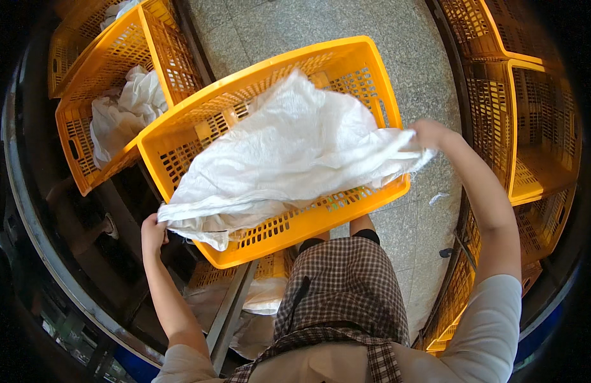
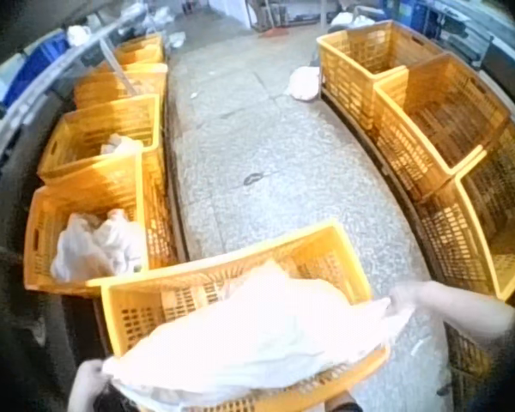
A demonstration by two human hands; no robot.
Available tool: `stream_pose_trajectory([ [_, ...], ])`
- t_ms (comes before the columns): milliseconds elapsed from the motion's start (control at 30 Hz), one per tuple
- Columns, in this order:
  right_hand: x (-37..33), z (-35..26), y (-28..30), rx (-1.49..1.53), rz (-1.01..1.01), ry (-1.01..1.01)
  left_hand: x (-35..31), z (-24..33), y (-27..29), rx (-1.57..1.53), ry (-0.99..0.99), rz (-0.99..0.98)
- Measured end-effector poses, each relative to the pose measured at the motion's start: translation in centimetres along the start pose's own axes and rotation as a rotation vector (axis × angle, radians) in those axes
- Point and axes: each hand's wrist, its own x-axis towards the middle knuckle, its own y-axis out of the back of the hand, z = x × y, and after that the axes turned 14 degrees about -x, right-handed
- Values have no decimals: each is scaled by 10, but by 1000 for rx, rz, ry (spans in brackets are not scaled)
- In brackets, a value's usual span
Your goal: The person repeatedly picks up white fabric items from a yellow plastic basket, unfolds and shakes them, then places them into a large white sack on the floor. The person continues this cycle, handling multiple items one at a time and occasionally adjusting the sack opening.
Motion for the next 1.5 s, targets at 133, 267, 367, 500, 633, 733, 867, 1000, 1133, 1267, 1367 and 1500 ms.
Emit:
stream_pose_trajectory([
  [133, 7, 15, 30, -258, 312, -204, -6, 18, -1, -1161, -154, 177],
  [267, 41, 6, 88, 964, 328, -255, 46, 80, -12, -1207, -702, 505],
  [367, 88, -9, 117, 1303, 922, -38, 98, 121, -16, -545, -969, 620],
  [500, 155, -19, 118, 974, 1026, 41, 138, 135, -5, -419, -681, 307],
  [633, 193, 4, 92, 1313, 548, 4, 126, 97, -16, -588, -396, -40],
  [733, 215, 21, 55, 1451, 385, -19, 108, 68, -32, -838, -174, 38],
  [867, 231, 43, -1, 1656, 167, -41, 113, 41, -46, -1158, -34, 11],
  [1000, 228, 71, -23, 1806, 233, -27, 141, -5, -45, -1085, -102, 34],
  [1133, 164, 69, -30, 1376, 1140, -319, 124, -50, -31, -913, -270, 170],
  [1267, 72, -2, -83, 1296, 820, -20, 44, -46, -47, -441, -583, 873],
  [1367, 71, -64, -112, 1259, 393, -113, -10, -27, -93, 83, -1010, 498],
  [1500, 111, -95, -114, 1917, 396, 34, -35, -32, -130, 701, -799, -94],
])
